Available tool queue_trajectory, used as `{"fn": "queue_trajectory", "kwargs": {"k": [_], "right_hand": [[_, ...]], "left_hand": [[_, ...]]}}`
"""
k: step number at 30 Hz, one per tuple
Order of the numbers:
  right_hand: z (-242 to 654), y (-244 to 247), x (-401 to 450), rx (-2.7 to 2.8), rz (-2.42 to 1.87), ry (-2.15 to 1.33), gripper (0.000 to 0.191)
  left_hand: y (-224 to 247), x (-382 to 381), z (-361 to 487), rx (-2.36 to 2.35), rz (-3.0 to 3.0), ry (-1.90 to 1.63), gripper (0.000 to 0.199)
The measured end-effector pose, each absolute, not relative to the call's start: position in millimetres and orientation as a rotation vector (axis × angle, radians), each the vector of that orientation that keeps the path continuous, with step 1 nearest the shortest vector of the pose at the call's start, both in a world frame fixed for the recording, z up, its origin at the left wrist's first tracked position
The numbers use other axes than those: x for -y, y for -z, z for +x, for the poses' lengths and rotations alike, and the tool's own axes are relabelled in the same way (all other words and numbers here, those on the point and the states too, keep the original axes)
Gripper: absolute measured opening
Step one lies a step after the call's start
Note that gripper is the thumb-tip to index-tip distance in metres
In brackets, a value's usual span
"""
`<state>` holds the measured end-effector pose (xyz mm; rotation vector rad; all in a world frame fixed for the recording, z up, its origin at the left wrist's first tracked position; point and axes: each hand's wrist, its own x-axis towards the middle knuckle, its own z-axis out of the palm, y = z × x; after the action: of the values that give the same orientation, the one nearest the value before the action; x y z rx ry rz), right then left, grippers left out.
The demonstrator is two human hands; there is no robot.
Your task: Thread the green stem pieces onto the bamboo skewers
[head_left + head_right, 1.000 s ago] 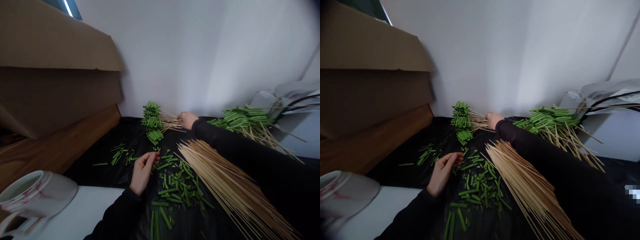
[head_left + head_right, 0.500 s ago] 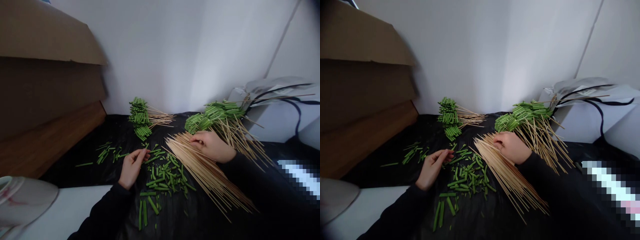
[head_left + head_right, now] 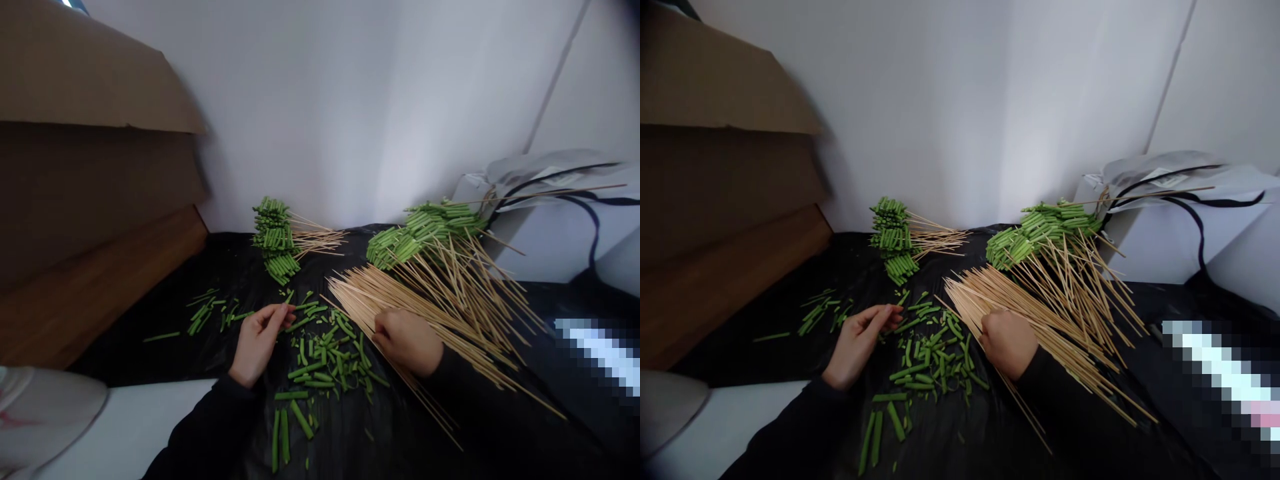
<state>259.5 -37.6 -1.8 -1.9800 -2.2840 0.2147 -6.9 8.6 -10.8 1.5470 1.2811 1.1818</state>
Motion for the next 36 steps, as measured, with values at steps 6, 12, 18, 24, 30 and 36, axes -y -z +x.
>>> {"fn": "queue_trajectory", "kwargs": {"k": [6,12,18,24,30,36], "right_hand": [[286.0,-20.9,30.5,2.203,-1.841,-0.196,0.018],[338.5,-16.3,-9.3,2.107,-1.924,-0.023,0.016],[352.7,-1.2,-11.1,2.156,-1.963,0.046,0.018],[329.9,-3.7,7.8,2.324,-1.897,0.014,0.015],[316.1,-3.3,11.2,2.357,-1.969,0.149,0.025],[313.9,-12.7,15.4,2.328,-2.015,0.263,0.028]], "left_hand": [[12.1,-9.4,-7.3,-1.291,1.545,-1.171,0.038],[12.4,-10.2,-8.5,-1.298,1.556,-1.171,0.037],[11.4,-9.6,-8.2,-1.301,1.576,-1.160,0.037],[11.6,-9.7,-8.1,-1.305,1.590,-1.159,0.037],[12.5,-9.6,-9.1,-1.304,1.595,-1.177,0.037],[10.7,-8.9,-7.9,-1.301,1.587,-1.179,0.037]]}}
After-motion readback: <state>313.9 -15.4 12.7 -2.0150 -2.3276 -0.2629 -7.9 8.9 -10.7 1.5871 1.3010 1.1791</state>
